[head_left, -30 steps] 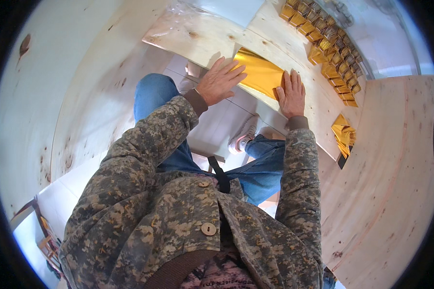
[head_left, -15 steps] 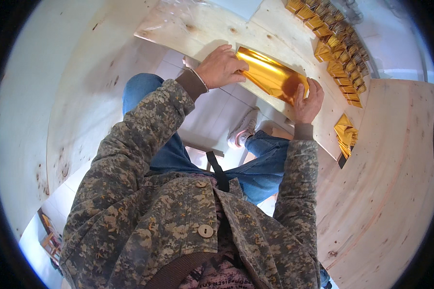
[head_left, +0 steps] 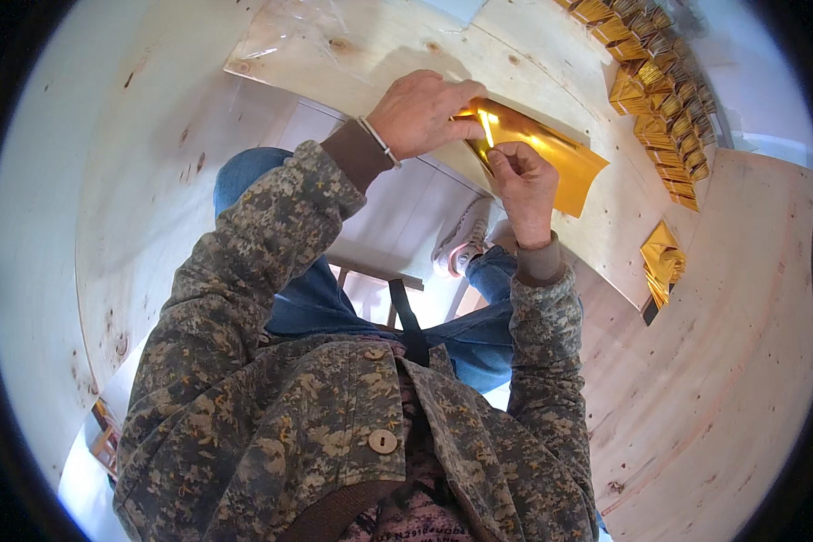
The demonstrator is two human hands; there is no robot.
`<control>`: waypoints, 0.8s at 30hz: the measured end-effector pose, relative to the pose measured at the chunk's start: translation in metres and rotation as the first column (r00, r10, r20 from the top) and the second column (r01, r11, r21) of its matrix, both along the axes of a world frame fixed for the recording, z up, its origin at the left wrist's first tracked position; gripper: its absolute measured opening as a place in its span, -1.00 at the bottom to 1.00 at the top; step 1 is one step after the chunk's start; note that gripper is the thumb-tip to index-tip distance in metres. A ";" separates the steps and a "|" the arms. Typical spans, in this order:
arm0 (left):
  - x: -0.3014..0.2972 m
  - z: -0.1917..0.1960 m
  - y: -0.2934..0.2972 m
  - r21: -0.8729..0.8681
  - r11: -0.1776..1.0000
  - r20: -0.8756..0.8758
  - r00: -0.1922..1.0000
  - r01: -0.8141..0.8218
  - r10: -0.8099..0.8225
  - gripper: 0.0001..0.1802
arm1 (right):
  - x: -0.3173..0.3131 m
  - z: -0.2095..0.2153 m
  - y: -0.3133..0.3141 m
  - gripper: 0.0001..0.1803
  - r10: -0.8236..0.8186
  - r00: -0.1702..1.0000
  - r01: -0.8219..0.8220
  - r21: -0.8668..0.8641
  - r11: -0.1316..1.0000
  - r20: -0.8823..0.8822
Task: The person folds a single sheet of gold-colored paper on a wooden surface. They repeatedly fold, unfold, and refold the paper to create crisp creases, handling it entirely by hand.
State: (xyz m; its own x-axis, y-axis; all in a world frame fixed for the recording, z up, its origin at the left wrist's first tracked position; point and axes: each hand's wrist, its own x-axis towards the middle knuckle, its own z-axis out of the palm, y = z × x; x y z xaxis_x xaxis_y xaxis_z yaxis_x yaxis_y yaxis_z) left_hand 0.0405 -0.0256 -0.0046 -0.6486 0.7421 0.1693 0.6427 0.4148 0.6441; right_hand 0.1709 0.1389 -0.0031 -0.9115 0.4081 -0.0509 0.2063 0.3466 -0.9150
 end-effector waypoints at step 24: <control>0.052 -0.012 -0.003 -0.262 0.962 -0.215 0.968 0.072 -0.131 -0.07 | -0.005 0.001 0.007 -0.73 -0.155 0.988 0.155 0.016 0.988 0.023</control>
State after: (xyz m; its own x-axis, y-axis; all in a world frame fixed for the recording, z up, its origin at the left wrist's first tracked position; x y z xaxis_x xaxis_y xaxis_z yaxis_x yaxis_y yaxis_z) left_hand 0.0928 -0.0286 -0.0169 -0.5331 0.8396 0.1042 0.8075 0.4681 0.3588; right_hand 0.1661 0.1457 -0.0021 -0.8357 0.5453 -0.0653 0.2802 0.3212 -0.9046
